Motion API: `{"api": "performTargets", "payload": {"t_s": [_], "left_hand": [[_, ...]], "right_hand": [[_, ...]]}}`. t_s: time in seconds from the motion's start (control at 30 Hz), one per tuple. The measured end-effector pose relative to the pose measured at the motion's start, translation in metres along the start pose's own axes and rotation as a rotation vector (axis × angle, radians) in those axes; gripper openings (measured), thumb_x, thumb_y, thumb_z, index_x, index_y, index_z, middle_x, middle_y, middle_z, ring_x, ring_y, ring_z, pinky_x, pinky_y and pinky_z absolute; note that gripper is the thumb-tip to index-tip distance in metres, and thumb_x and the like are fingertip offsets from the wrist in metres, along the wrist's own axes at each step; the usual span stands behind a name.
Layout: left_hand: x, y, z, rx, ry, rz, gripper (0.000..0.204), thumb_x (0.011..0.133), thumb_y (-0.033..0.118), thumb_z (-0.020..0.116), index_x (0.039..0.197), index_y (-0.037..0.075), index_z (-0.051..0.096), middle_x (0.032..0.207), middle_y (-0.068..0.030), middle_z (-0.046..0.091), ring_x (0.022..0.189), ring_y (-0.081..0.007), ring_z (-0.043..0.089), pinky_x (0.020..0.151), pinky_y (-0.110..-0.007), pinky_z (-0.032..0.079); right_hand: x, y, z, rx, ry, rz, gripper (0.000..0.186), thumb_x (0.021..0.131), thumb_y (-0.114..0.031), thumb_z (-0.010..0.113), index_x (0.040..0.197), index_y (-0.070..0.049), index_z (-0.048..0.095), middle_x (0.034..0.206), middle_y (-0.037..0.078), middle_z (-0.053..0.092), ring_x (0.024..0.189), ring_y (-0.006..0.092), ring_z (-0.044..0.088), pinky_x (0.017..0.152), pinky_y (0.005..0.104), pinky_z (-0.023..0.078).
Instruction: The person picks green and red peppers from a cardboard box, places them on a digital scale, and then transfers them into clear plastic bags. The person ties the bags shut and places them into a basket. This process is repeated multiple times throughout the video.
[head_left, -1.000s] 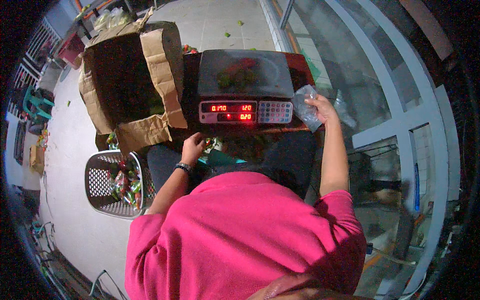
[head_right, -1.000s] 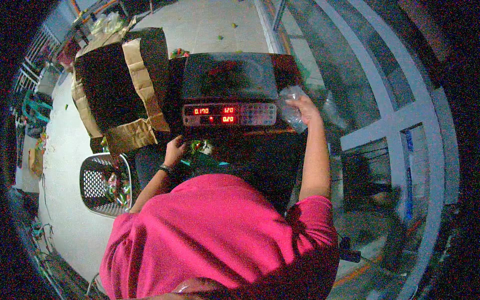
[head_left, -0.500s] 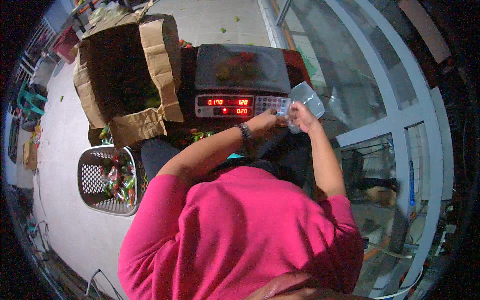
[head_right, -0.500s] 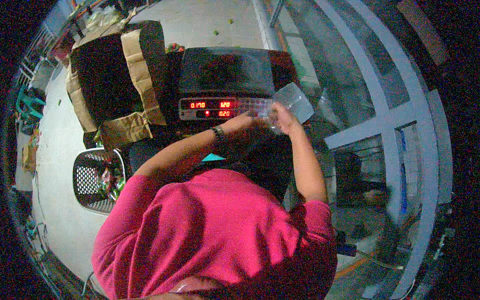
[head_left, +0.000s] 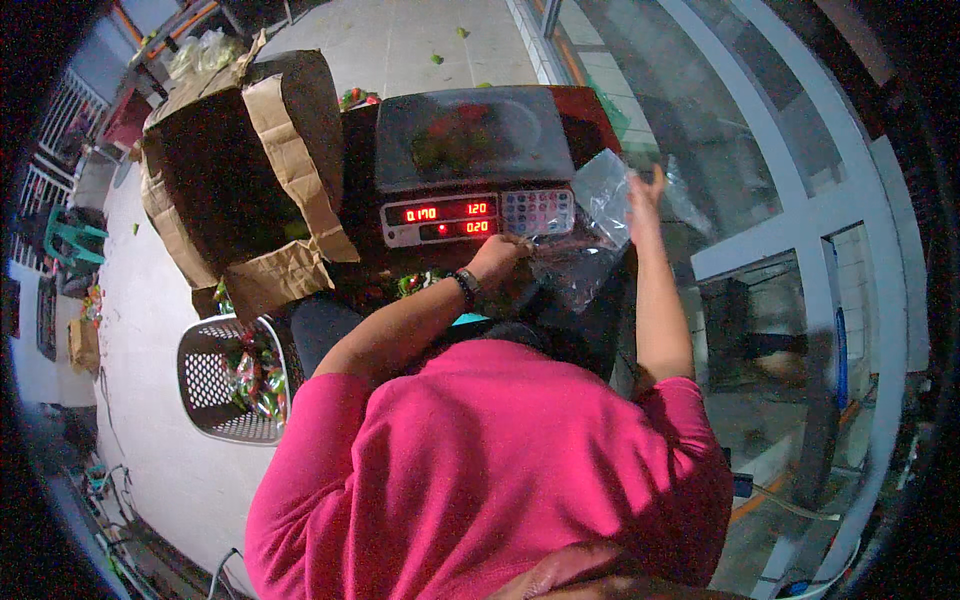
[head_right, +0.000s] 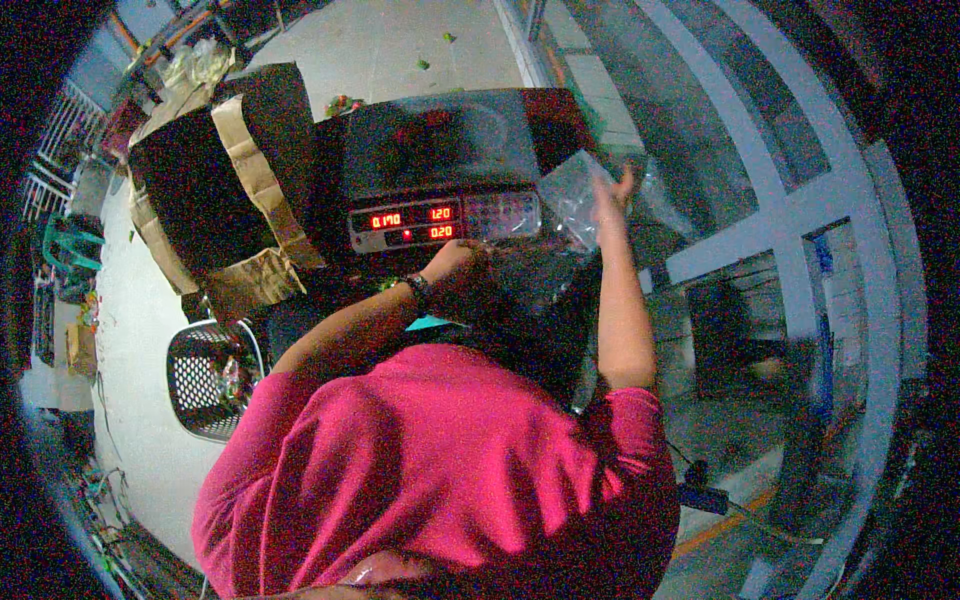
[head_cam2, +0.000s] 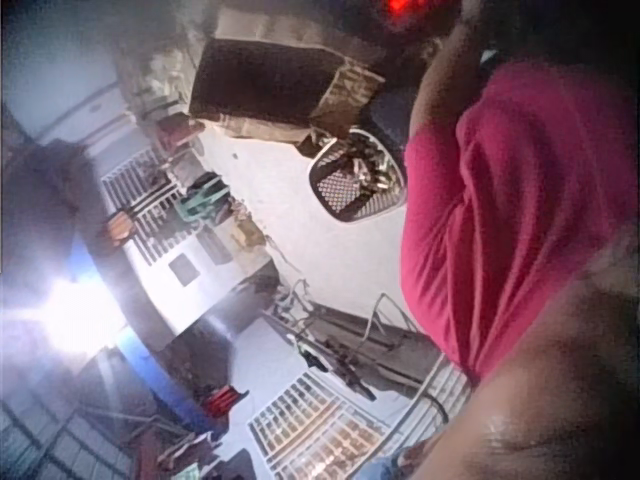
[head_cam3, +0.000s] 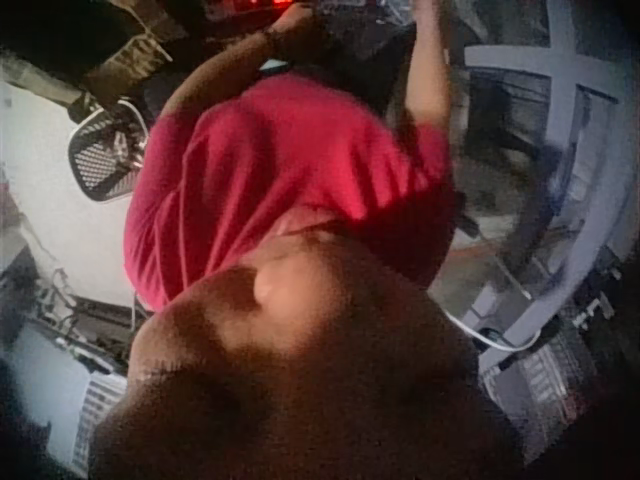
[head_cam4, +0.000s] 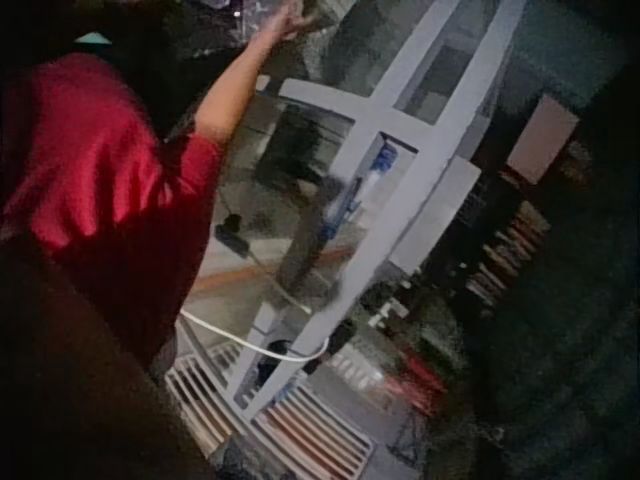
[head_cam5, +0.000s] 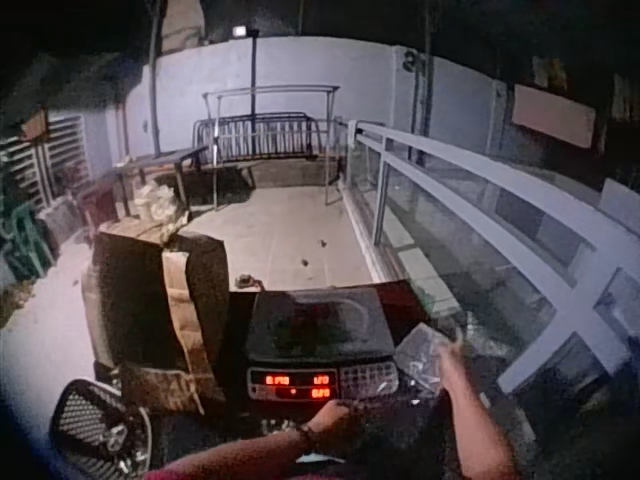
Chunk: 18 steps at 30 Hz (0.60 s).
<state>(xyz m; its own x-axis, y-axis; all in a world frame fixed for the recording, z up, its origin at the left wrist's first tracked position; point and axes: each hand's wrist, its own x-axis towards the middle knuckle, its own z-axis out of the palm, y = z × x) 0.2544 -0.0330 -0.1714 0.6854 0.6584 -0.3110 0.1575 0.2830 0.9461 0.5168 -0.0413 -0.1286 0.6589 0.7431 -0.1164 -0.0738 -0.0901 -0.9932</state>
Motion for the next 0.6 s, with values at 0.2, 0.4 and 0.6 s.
{"api": "performTargets", "payload": {"t_s": [0.2, 0.4, 0.6], "left_hand": [[-0.029, 0.027, 0.004, -0.077, 0.009, -0.097, 0.016, 0.081, 0.016, 0.051, 0.085, 0.002, 0.056, 0.073, -0.0031, 0.055, 0.070, -0.0133, 0.053, 0.062, -0.028, 0.043], [-0.132, 0.097, -0.044, -0.321, -0.087, 0.210, 0.023, 0.078, 0.021, 0.053, 0.086, 0.000, 0.057, 0.095, -0.0104, 0.055, 0.084, -0.0172, 0.052, 0.072, -0.029, 0.042], [-0.198, 0.115, -0.084, -0.956, -0.134, 0.503, 0.050, 0.074, 0.029, 0.050, 0.114, -0.001, 0.041, 0.126, -0.0246, 0.031, 0.115, -0.0407, 0.032, 0.085, -0.055, 0.034]], "right_hand": [[0.014, 0.066, 0.001, -1.141, -0.467, -0.108, 0.052, 0.072, -0.036, 0.053, 0.120, -0.018, 0.043, 0.134, 0.016, 0.020, 0.122, 0.0372, 0.020, 0.094, 0.0494, 0.024], [0.005, 0.055, 0.010, -1.292, -0.399, -0.022, 0.052, 0.070, -0.029, 0.055, 0.117, -0.008, 0.042, 0.122, 0.017, 0.039, 0.115, 0.0340, 0.032, 0.096, 0.0442, 0.023], [-0.017, -0.001, 0.043, -0.766, 0.134, -0.529, 0.064, 0.069, -0.038, 0.061, 0.124, -0.017, 0.036, 0.129, 0.020, 0.024, 0.117, 0.0332, 0.028, 0.096, 0.0391, 0.024]]}}
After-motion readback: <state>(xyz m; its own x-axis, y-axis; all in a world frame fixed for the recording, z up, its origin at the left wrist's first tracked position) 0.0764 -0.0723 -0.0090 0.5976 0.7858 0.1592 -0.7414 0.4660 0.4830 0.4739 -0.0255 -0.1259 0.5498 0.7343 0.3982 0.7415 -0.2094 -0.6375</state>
